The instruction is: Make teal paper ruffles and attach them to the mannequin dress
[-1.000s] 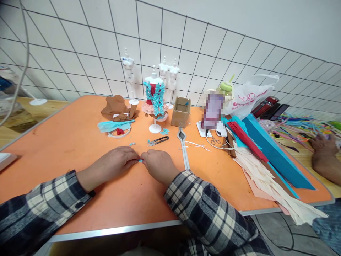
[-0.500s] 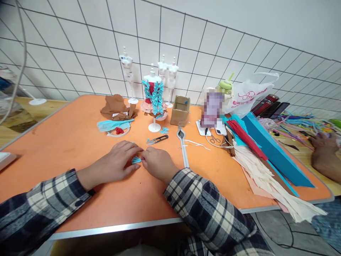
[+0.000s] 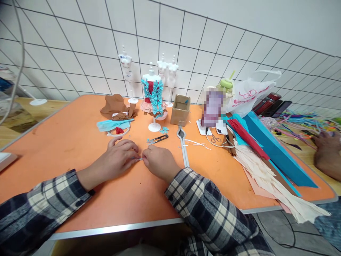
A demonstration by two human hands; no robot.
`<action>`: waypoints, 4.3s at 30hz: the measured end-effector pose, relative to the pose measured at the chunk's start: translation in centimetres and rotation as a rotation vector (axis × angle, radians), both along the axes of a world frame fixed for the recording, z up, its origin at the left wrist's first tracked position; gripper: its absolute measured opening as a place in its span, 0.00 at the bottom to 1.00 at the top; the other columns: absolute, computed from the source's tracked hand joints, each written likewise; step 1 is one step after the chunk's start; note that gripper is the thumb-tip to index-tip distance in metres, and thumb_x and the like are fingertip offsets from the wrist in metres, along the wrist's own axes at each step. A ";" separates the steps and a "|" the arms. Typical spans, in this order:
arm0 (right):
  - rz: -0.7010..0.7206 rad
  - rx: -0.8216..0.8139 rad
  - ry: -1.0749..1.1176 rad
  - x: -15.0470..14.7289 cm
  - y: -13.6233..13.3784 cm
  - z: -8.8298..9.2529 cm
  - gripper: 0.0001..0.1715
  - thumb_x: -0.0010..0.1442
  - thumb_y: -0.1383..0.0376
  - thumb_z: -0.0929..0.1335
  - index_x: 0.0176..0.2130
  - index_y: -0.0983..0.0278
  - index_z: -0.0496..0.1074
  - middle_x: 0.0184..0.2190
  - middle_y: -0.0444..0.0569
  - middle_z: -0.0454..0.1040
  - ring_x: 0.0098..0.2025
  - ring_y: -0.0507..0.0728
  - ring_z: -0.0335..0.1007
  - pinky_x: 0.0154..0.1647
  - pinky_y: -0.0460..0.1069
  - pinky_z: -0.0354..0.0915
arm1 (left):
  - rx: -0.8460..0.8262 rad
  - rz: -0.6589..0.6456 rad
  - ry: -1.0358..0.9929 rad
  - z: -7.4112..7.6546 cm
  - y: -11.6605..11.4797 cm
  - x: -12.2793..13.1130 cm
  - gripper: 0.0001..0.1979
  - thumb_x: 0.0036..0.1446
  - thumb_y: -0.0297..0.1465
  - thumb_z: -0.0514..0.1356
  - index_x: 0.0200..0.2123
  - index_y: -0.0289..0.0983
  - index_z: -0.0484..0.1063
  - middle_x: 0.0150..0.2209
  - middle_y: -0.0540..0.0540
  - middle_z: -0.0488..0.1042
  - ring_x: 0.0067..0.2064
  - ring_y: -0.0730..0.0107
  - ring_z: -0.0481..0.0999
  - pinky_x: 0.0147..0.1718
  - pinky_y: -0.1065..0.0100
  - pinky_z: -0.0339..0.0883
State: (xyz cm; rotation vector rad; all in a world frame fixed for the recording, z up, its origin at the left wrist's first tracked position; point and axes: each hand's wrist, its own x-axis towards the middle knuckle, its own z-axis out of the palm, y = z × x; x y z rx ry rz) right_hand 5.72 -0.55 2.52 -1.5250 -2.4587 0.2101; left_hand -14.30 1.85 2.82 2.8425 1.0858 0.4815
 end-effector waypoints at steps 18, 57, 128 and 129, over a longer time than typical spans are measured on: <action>-0.095 0.010 0.020 3.0 2.7 -1.2 0.07 0.62 0.66 0.65 0.36 0.64 0.74 0.39 0.50 0.73 0.43 0.56 0.67 0.43 0.49 0.59 | -0.230 0.082 -0.296 -0.4 1.0 -0.2 0.06 0.55 0.30 0.56 0.29 0.37 0.73 0.34 0.47 0.77 0.38 0.66 0.75 0.39 0.66 0.66; -0.326 -0.747 1.461 -2.2 -0.5 -1.2 0.23 0.43 0.52 0.76 0.33 0.65 0.72 0.29 0.43 0.72 0.22 0.45 0.61 0.22 0.44 0.69 | -0.327 0.212 -0.460 0.4 -0.9 0.8 0.09 0.58 0.34 0.57 0.34 0.39 0.78 0.30 0.52 0.81 0.28 0.73 0.77 0.29 0.74 0.66; 0.009 0.440 -0.019 -0.6 -1.7 0.4 0.15 0.69 0.66 0.59 0.37 0.63 0.72 0.33 0.48 0.71 0.31 0.52 0.65 0.26 0.49 0.49 | -0.345 0.256 -0.604 0.0 0.2 1.5 0.10 0.57 0.37 0.59 0.30 0.36 0.76 0.33 0.46 0.77 0.35 0.67 0.75 0.34 0.69 0.68; 0.003 0.423 0.049 -0.7 -1.7 0.4 0.16 0.69 0.65 0.59 0.37 0.62 0.73 0.33 0.48 0.72 0.32 0.52 0.66 0.27 0.49 0.51 | -0.406 0.265 -0.665 0.1 0.1 1.7 0.12 0.57 0.38 0.59 0.30 0.36 0.76 0.33 0.46 0.78 0.35 0.67 0.76 0.35 0.69 0.69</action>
